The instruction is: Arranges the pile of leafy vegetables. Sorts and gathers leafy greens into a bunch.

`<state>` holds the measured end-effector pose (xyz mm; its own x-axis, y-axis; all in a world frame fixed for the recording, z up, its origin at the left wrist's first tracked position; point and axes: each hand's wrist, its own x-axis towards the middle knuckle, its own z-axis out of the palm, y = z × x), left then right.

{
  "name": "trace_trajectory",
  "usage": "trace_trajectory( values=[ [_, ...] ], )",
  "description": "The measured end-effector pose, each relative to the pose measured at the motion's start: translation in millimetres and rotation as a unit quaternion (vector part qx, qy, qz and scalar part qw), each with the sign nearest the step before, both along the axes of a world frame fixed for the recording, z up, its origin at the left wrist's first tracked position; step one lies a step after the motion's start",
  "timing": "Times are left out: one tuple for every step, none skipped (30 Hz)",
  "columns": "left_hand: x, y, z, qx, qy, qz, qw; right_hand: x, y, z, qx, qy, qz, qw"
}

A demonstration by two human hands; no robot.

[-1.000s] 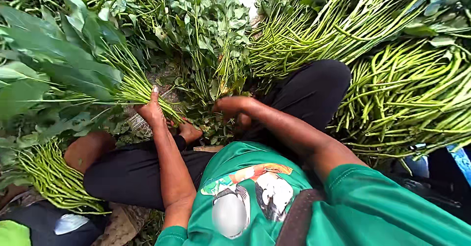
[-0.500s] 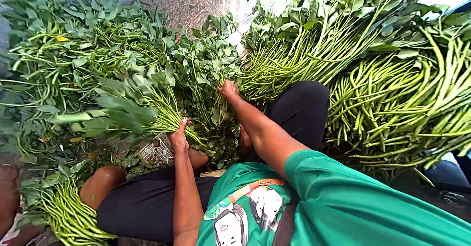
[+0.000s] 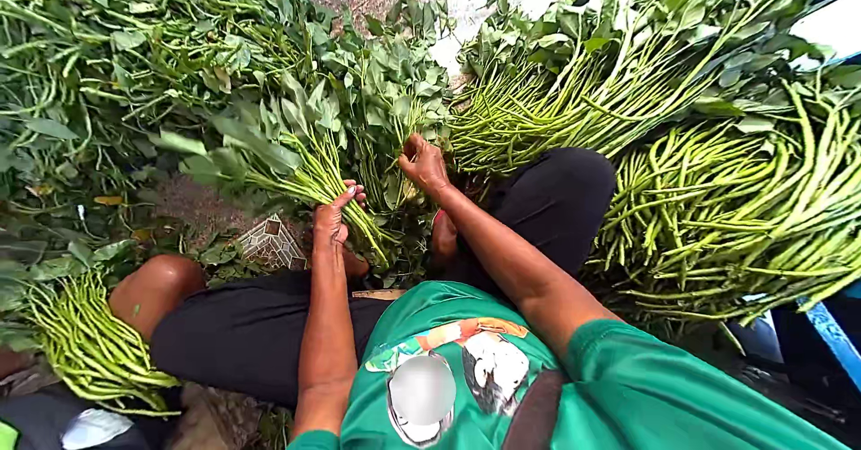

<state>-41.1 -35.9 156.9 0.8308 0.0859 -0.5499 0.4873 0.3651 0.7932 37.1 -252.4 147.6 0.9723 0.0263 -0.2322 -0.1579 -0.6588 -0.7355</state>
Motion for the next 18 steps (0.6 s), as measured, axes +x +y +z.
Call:
trace_trajectory(
  values=[
    [1.6, 0.2, -1.4, 0.008, -0.013, -0.003, 1.0, -12.1, 9.9, 3.9, 0.014, -0.029, 0.037, 0.999],
    [4.5, -0.4, -3.3, 0.011, -0.027, 0.0, 1.0, -24.9, 19.9, 6.8, 0.024, -0.053, 0.072, 0.996],
    [9.3, -1.9, -6.6, 0.013, -0.04, 0.013, 0.999, -37.9, 29.2, 7.7, 0.027, -0.073, 0.108, 0.991],
    [11.8, -2.9, -8.5, 0.018, -0.044, 0.023, 0.999, -49.9, 37.3, 6.5, 0.022, -0.085, 0.143, 0.986],
    [12.7, -3.8, -9.3, 0.026, -0.045, 0.033, 0.998, -59.6, 43.7, 4.7, 0.011, -0.087, 0.177, 0.98],
    [12.3, -4.0, -9.7, 0.033, -0.042, 0.039, 0.998, -66.8, 48.5, 1.8, -0.005, -0.091, 0.204, 0.975],
    [11.5, -2.4, -11.6, 0.035, -0.042, 0.039, 0.998, -71.3, 51.3, -2.7, -0.021, -0.1, 0.223, 0.969],
    [10.1, -0.4, -13.7, 0.036, -0.039, 0.037, 0.998, -73.5, 52.3, -7.1, -0.037, -0.113, 0.237, 0.964],
    [8.7, 0.9, -14.0, 0.039, -0.032, 0.038, 0.998, -74.0, 52.1, -10.6, -0.051, -0.127, 0.245, 0.96],
    [7.9, 1.3, -12.8, 0.045, -0.024, 0.041, 0.998, -73.0, 51.2, -13.4, -0.062, -0.154, 0.247, 0.955],
    [7.4, 0.9, -11.6, 0.05, -0.016, 0.046, 0.998, -71.5, 49.8, -12.8, -0.071, -0.164, 0.248, 0.952],
    [6.8, 0.3, -11.8, 0.053, -0.01, 0.051, 0.997, -70.1, 48.9, -7.3, -0.079, -0.148, 0.249, 0.954],
    [6.2, -1.4, -11.9, 0.055, -0.007, 0.062, 0.997, -68.4, 48.7, 4.4, -0.082, -0.095, 0.251, 0.96],
    [6.1, -3.7, -11.3, 0.059, -0.002, 0.076, 0.995, -64.4, 49.1, 18.5, -0.068, -0.012, 0.251, 0.965],
    [6.2, -5.6, -10.1, 0.07, -0.003, 0.081, 0.994, -59.0, 48.7, 15.7, -0.023, 0.039, 0.246, 0.968],
    [5.8, -7.6, -7.9, 0.092, -0.003, 0.086, 0.992, -53.4, 49.2, 11.6, 0.04, 0.089, 0.237, 0.967],
    [4.8, -9.8, -4.7, 0.117, -0.002, 0.087, 0.989, -48.2, 51.3, 10.4, 0.11, 0.138, 0.223, 0.959],
    [3.8, -11.9, -2.0, 0.139, -0.002, 0.084, 0.987, -43.5, 55.3, 8.1, 0.169, 0.167, 0.204, 0.95]
  ],
)
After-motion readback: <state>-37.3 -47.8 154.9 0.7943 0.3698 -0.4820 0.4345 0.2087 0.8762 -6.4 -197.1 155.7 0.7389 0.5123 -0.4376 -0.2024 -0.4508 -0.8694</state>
